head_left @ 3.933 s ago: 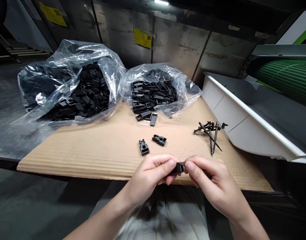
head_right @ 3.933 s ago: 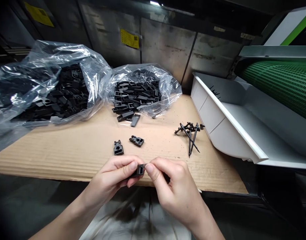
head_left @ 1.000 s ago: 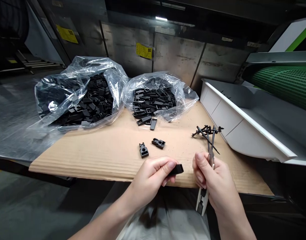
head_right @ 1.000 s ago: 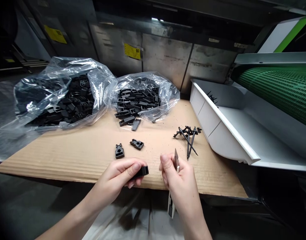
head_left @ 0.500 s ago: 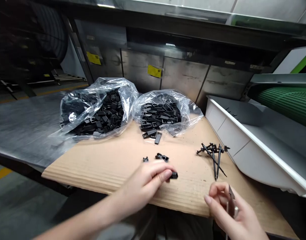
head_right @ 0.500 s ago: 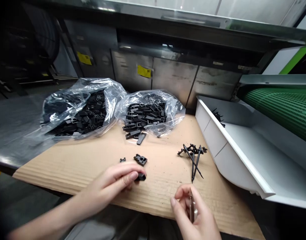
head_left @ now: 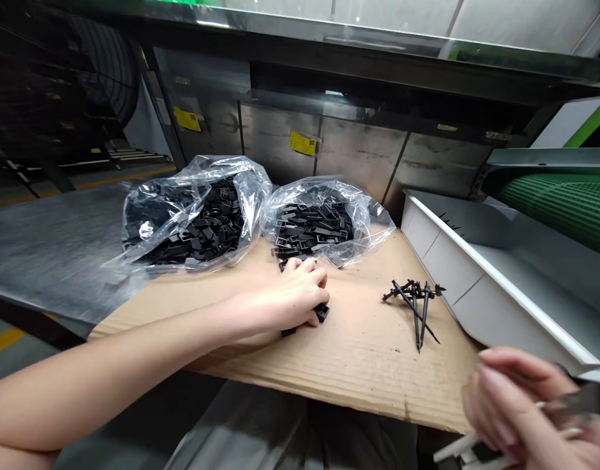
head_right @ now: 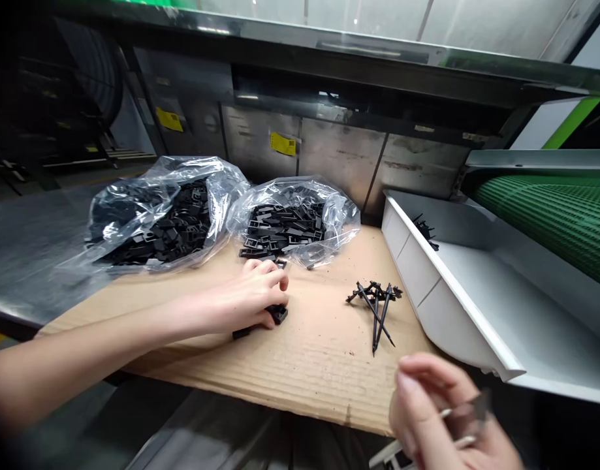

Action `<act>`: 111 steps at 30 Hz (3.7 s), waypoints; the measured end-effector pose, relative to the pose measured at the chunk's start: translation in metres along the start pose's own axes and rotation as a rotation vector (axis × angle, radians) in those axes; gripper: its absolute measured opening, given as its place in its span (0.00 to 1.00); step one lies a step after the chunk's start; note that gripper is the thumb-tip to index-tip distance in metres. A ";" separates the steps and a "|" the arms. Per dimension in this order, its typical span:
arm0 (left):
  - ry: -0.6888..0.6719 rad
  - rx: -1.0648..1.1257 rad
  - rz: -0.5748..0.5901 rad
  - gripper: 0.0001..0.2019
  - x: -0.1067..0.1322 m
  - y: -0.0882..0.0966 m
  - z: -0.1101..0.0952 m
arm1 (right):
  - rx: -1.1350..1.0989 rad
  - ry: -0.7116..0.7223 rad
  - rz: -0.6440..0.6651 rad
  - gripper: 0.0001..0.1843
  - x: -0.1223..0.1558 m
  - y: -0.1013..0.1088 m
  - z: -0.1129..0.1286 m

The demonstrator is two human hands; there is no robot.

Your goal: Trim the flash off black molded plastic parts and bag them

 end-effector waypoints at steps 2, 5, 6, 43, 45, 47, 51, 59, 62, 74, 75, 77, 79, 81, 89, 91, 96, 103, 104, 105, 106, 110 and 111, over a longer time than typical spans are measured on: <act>-0.008 0.010 0.007 0.02 0.007 0.000 -0.006 | 0.002 0.162 -0.036 0.08 -0.010 -0.005 0.008; 0.024 0.156 -0.050 0.06 0.019 0.001 -0.016 | 0.245 -0.058 0.107 0.10 -0.016 -0.021 -0.005; 0.060 0.293 -0.101 0.10 0.024 0.000 -0.020 | 0.342 -0.155 0.186 0.13 -0.015 -0.026 -0.012; 0.096 0.791 -0.492 0.10 0.049 -0.050 -0.052 | 0.798 0.333 0.409 0.08 0.036 -0.021 -0.023; 0.098 0.813 -0.471 0.09 0.050 -0.049 -0.051 | 0.863 0.359 0.324 0.08 0.034 -0.017 -0.025; 0.102 0.848 -0.453 0.08 0.051 -0.049 -0.050 | 0.925 0.378 0.243 0.07 0.031 -0.011 -0.024; 0.155 0.870 -0.412 0.08 0.050 -0.048 -0.048 | 0.853 0.308 0.290 0.09 0.027 -0.006 -0.020; 0.106 0.809 -0.374 0.10 0.051 -0.050 -0.048 | 0.748 0.028 0.435 0.13 0.025 -0.034 -0.014; 0.092 0.790 -0.379 0.10 0.052 -0.051 -0.048 | 0.787 0.053 0.491 0.17 0.022 -0.042 -0.014; 0.100 0.814 -0.380 0.11 0.051 -0.052 -0.047 | 0.803 0.190 0.546 0.13 0.024 -0.040 -0.018; 0.122 0.834 -0.378 0.11 0.050 -0.052 -0.047 | 0.786 0.165 0.568 0.14 0.027 -0.040 -0.019; 0.183 0.882 -0.371 0.10 0.048 -0.053 -0.047 | 0.737 0.096 0.625 0.16 0.032 -0.040 -0.019; 0.229 0.926 -0.355 0.09 0.046 -0.052 -0.046 | 0.659 -0.013 0.624 0.18 0.033 -0.037 -0.018; 0.254 0.962 -0.337 0.08 0.046 -0.050 -0.046 | 0.521 -0.182 0.567 0.14 0.031 -0.031 -0.017; 0.273 1.159 -0.296 0.06 0.051 -0.046 -0.039 | -0.175 -0.478 0.511 0.14 0.027 -0.028 -0.025; 0.298 1.241 -0.289 0.07 0.052 -0.048 -0.037 | -0.225 -0.449 0.452 0.13 0.030 -0.029 -0.031; 0.311 1.621 -0.176 0.15 0.052 -0.053 -0.036 | -0.249 -0.406 0.386 0.14 0.034 -0.030 -0.041; 0.277 1.647 -0.243 0.07 0.049 -0.052 -0.040 | -0.115 -0.453 0.309 0.10 0.043 -0.028 -0.035; 0.289 1.637 -0.238 0.08 0.049 -0.052 -0.041 | -0.086 -0.454 0.310 0.10 0.044 -0.028 -0.034; 0.305 1.630 -0.228 0.11 0.049 -0.052 -0.041 | -0.057 -0.453 0.312 0.09 0.045 -0.027 -0.032; 0.323 1.621 -0.210 0.14 0.049 -0.052 -0.042 | -0.024 -0.448 0.315 0.09 0.045 -0.026 -0.031; 0.341 1.440 -0.197 0.08 0.050 -0.049 -0.041 | 0.223 -0.268 0.356 0.08 0.042 -0.022 -0.026; 0.317 1.385 -0.207 0.07 0.050 -0.048 -0.040 | 0.310 -0.194 0.367 0.08 0.041 -0.021 -0.025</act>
Point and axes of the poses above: each hand's wrist, its own x-axis away from the middle knuckle, its own y-axis out of the back of the hand, z = x × y, the point moved 2 cm from there along -x, towards the middle knuckle, and after that the axes turned 3 degrees about z, right-handed, at the moved point
